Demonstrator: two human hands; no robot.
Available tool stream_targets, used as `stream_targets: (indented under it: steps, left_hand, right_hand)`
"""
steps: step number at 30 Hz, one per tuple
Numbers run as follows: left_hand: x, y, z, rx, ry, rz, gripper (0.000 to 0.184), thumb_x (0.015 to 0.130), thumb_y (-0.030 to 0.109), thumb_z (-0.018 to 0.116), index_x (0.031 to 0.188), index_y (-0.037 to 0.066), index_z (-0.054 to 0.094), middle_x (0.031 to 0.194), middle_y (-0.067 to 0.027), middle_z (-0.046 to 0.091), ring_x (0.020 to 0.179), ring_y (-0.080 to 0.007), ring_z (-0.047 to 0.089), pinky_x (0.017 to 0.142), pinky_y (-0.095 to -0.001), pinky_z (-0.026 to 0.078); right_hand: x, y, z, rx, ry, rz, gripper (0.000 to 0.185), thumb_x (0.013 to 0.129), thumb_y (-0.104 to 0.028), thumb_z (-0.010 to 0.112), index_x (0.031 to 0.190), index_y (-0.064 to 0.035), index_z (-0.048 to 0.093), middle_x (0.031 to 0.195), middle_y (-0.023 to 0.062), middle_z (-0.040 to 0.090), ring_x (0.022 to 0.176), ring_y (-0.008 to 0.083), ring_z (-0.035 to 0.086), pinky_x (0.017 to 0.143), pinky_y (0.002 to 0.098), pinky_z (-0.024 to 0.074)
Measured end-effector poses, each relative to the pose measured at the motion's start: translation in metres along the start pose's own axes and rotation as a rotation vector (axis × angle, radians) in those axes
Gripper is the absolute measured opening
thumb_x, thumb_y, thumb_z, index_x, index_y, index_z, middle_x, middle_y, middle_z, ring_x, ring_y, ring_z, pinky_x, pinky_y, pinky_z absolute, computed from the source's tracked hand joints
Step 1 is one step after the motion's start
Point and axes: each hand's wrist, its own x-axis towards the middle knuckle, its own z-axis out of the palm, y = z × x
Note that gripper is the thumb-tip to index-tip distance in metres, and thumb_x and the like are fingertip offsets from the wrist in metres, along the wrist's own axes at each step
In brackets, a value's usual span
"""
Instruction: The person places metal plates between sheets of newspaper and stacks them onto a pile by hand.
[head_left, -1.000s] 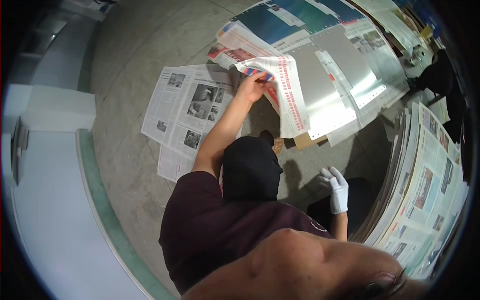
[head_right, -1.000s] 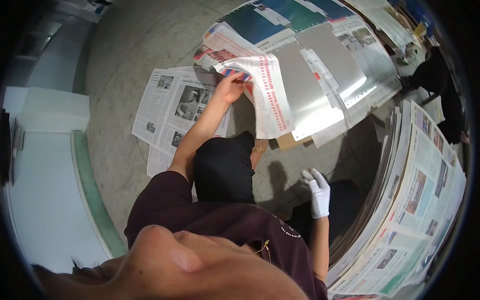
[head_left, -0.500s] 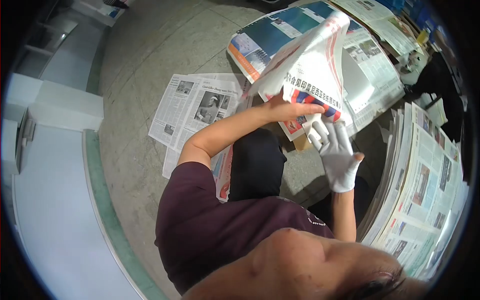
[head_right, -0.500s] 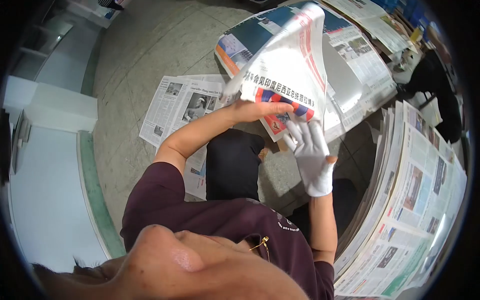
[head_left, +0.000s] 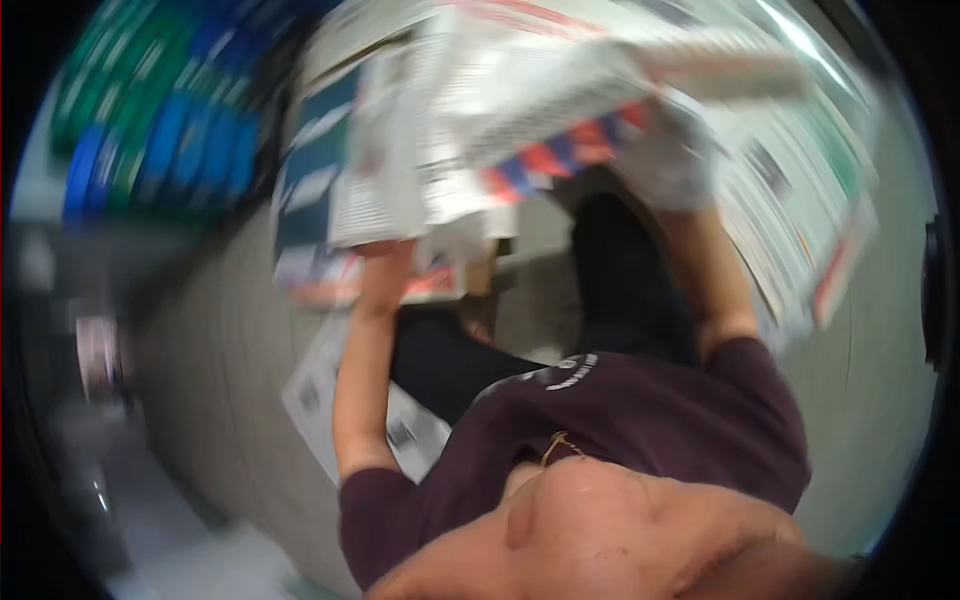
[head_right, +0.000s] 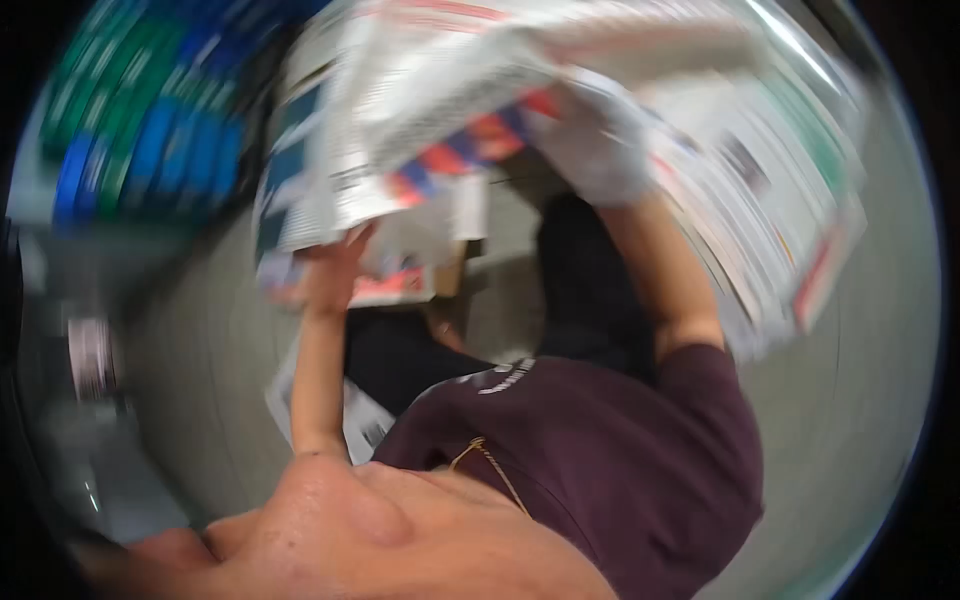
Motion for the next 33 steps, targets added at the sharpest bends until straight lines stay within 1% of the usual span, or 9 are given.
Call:
stream_targets:
  steps: [3,6,12,22,23,26,29,30,33]
  left_hand:
    - [0.033,0.017,0.004,-0.633,-0.456,-0.071,0.095,0.076,0.06,0.058,0.134,-0.01,0.03,0.147,-0.023,0.022,0.135,-0.0375,0.023,0.114,-0.0513,0.009]
    - [0.068,0.022,0.026,-0.419,-0.256,-0.045,0.118,0.069,0.07,0.059,0.14,-0.01,0.009,0.147,-0.023,0.022,0.135,-0.0348,0.025,0.111,-0.0498,0.018]
    - [0.134,0.001,0.077,-0.369,-0.312,-0.248,0.022,0.089,0.012,0.058,0.109,0.003,0.061,0.107,-0.0099,0.065,0.091,-0.0184,0.064,0.078,-0.0303,0.053]
    - [0.046,-0.2,0.223,0.237,-0.545,-0.436,0.031,0.095,0.026,0.049,0.114,0.003,0.058,0.11,-0.0114,0.062,0.1,-0.0217,0.061,0.086,-0.0336,0.047]
    - [0.034,-0.214,0.237,0.347,-0.708,-0.417,0.04,0.096,0.033,0.046,0.118,0.0,0.056,0.114,-0.0104,0.061,0.107,-0.0201,0.057,0.089,-0.0327,0.046]
    - [0.023,-0.239,0.26,0.921,-1.288,0.586,0.051,0.089,0.035,0.053,0.134,0.01,0.045,0.14,-0.0085,0.041,0.13,-0.025,0.036,0.107,-0.0354,0.029]
    - [0.067,-0.295,0.251,1.748,-1.107,1.32,0.056,0.091,0.039,0.046,0.139,0.012,0.037,0.145,-0.0101,0.033,0.135,-0.0273,0.029,0.109,-0.0424,0.025]
    - [0.087,-0.293,0.255,1.149,-1.238,0.696,0.057,0.091,0.041,0.043,0.14,0.013,0.034,0.146,-0.0127,0.031,0.136,-0.0285,0.026,0.109,-0.0455,0.023]
    - [0.151,-0.29,0.264,1.687,-0.871,0.755,0.063,0.089,0.047,0.045,0.14,0.012,0.034,0.145,-0.0179,0.029,0.136,-0.0321,0.025,0.108,-0.0508,0.021]
  right_hand:
    - [-0.01,-0.065,-0.013,0.473,-0.212,0.036,0.017,0.086,-0.014,0.054,0.101,-0.0096,0.061,0.111,0.0065,0.06,0.106,0.0221,0.056,0.09,0.0462,0.0444]
    - [-0.037,-0.116,-0.022,0.26,-0.083,-0.121,0.014,0.084,-0.011,0.056,0.096,-0.0097,0.063,0.106,0.0052,0.062,0.105,0.0194,0.056,0.089,0.0431,0.0458]
    - [-0.068,-0.226,-0.057,-0.155,0.297,-0.234,0.015,0.083,-0.011,0.058,0.098,-0.007,0.06,0.1,0.0061,0.063,0.1,0.017,0.058,0.083,0.0346,0.0498]
    - [-0.162,-0.372,-0.3,-0.347,1.104,-0.372,0.036,0.088,-0.038,0.044,0.097,-0.0087,0.063,0.086,0.0106,0.068,0.08,0.0252,0.064,0.079,0.055,0.0471]
    - [-0.203,-0.407,-0.393,-0.298,1.1,-0.32,0.014,0.085,-0.019,0.06,0.092,-0.0067,0.059,0.087,0.0043,0.063,0.079,0.0207,0.061,0.073,0.0356,0.0528]
    - [-0.234,-0.399,-0.357,-0.382,1.11,-0.041,0.029,0.092,-0.027,0.048,0.107,-0.0038,0.056,0.096,0.01,0.063,0.087,0.0253,0.06,0.081,0.0414,0.0506]
    - [-0.276,-0.405,-0.358,-0.335,1.199,0.036,0.04,0.095,-0.028,0.04,0.123,-0.0025,0.053,0.12,0.0128,0.059,0.105,0.0266,0.059,0.093,0.0409,0.0472]
    - [-0.286,-0.405,-0.347,-0.332,1.191,0.074,0.04,0.095,-0.028,0.04,0.124,-0.0022,0.052,0.121,0.0126,0.059,0.105,0.0264,0.059,0.093,0.0408,0.047]
    - [-0.325,-0.418,-0.355,-0.318,1.072,0.151,0.039,0.095,-0.026,0.041,0.125,-0.0031,0.051,0.118,0.0127,0.06,0.103,0.0251,0.061,0.09,0.0393,0.0493]
